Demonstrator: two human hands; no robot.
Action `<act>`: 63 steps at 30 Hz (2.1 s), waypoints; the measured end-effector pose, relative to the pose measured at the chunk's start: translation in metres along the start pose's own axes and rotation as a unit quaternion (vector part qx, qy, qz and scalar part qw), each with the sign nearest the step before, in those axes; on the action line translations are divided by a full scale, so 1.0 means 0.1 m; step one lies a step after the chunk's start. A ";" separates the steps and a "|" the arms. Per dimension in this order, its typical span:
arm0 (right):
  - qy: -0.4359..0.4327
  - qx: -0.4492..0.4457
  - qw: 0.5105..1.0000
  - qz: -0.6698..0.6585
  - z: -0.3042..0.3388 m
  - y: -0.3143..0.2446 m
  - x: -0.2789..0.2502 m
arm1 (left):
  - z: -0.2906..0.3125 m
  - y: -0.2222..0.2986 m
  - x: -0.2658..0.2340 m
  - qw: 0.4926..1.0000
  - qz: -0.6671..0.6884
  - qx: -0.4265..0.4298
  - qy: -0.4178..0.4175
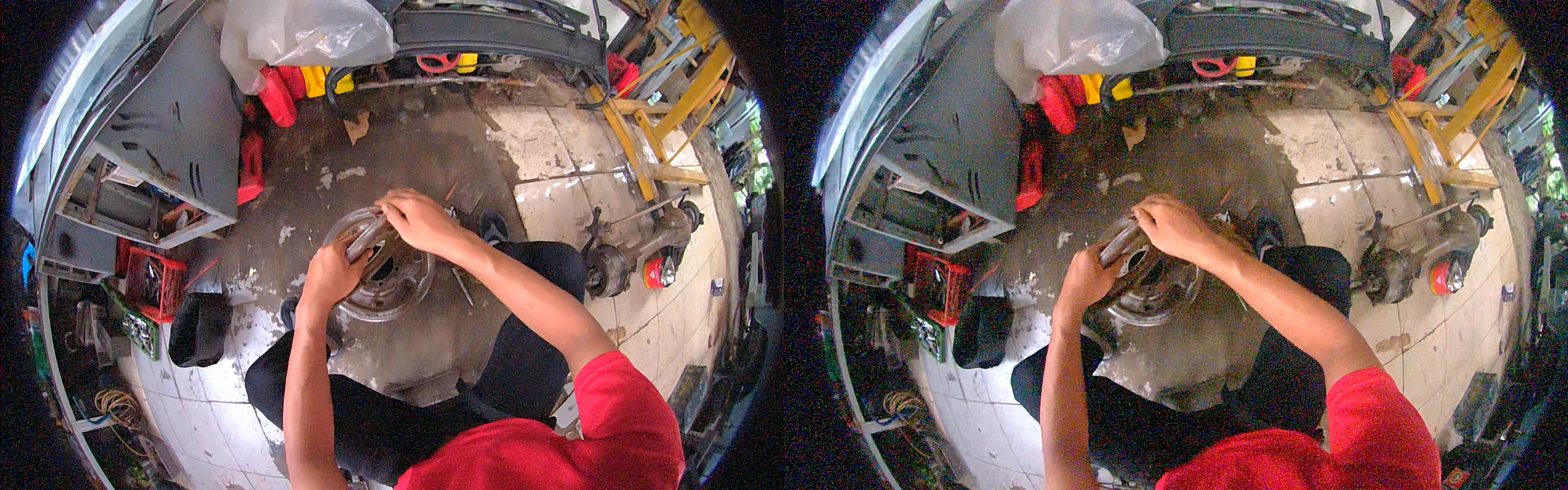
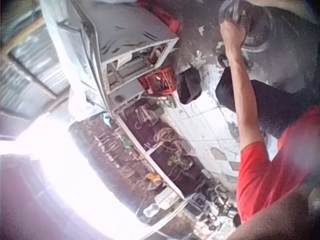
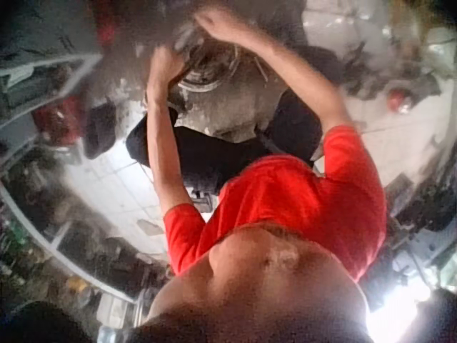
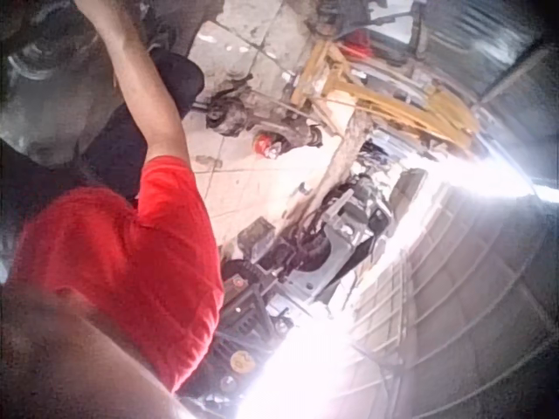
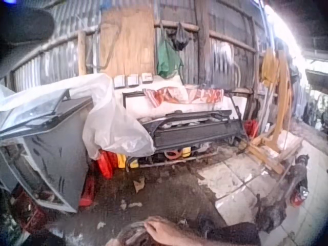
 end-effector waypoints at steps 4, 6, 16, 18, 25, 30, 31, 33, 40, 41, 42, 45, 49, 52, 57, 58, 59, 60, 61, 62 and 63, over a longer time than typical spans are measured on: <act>-0.037 -0.045 0.998 0.026 0.07 -0.25 0.04 | 0.04 -0.03 0.00 1.000 0.006 0.009 0.004; -0.030 -0.072 0.997 0.014 0.08 -0.28 0.00 | 0.03 0.01 -0.04 0.999 0.014 0.040 0.018; -0.007 -0.109 0.994 0.025 0.14 -0.34 0.07 | 0.01 0.03 -0.04 0.993 0.056 0.096 0.034; -0.039 -0.057 0.998 -0.014 0.07 -0.24 0.03 | 0.03 0.06 -0.07 0.992 0.075 0.101 0.033; -0.007 0.020 0.999 -0.024 -0.01 0.19 -0.03 | 0.15 -0.11 -0.10 0.994 0.078 0.065 0.029; -0.014 -0.026 1.000 0.005 0.05 -0.18 0.10 | 0.31 -0.41 -0.04 0.989 0.131 0.051 0.042; -0.003 -0.063 0.998 0.019 0.11 -0.29 0.14 | 0.31 -0.42 -0.05 0.986 0.148 0.065 0.040; -0.023 -0.099 0.993 0.052 0.17 -0.34 0.12 | 0.19 -0.40 0.04 0.994 0.105 0.015 -0.017; -0.021 -0.105 0.992 0.072 0.13 -0.34 0.24 | 0.16 -0.10 -0.21 0.998 0.026 0.043 0.036; -0.022 -0.115 0.990 0.075 0.11 -0.35 0.26 | 0.13 -0.09 -0.19 1.000 0.017 0.018 0.016; -0.018 -0.122 0.990 0.071 0.11 -0.34 0.25 | 0.10 -0.08 -0.17 1.000 0.007 0.015 0.017; -0.006 -0.134 0.989 0.069 0.10 -0.32 0.24 | 0.01 -0.06 -0.13 1.000 -0.019 -0.004 0.015; 0.008 -0.119 0.990 0.080 0.10 -0.22 0.17 | -0.07 0.03 -0.11 0.999 -0.020 -0.013 0.024; 0.018 -0.088 0.993 0.070 0.10 -0.12 0.10 | -0.09 0.02 -0.05 1.000 0.002 -0.021 0.017; 0.009 0.014 1.000 0.019 0.04 0.23 0.07 | -0.10 0.04 0.08 0.998 0.037 0.049 0.011; -0.011 0.043 0.999 -0.013 -0.01 0.22 0.15 | -0.03 0.03 -0.03 0.998 0.024 0.062 0.019; -0.020 0.062 0.998 -0.024 0.02 0.26 0.09 | -0.04 0.01 0.05 1.000 -0.001 0.011 -0.008; -0.033 0.069 0.997 -0.026 0.03 0.13 0.06 | 0.01 -0.09 0.05 0.999 0.018 0.040 0.005; -0.013 0.049 0.998 -0.021 0.06 0.15 0.03 | 0.02 -0.03 0.04 0.999 0.032 0.036 0.010; 0.008 0.029 0.999 -0.016 0.09 0.14 0.05 | 0.03 0.00 -0.01 0.998 0.047 0.033 0.015; 0.011 -0.003 1.000 -0.004 0.11 0.06 0.07 | 0.06 -0.05 -0.02 0.999 0.049 0.005 -0.001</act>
Point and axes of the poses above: each hand's wrist, its own z-axis away from the middle knuckle, its own x-axis out of the palm, y = z × x, the point moved 8 cm from there along -z, towards the middle knuckle, and after that the axes turned 2 degrees about x, right-handed, at the moved point
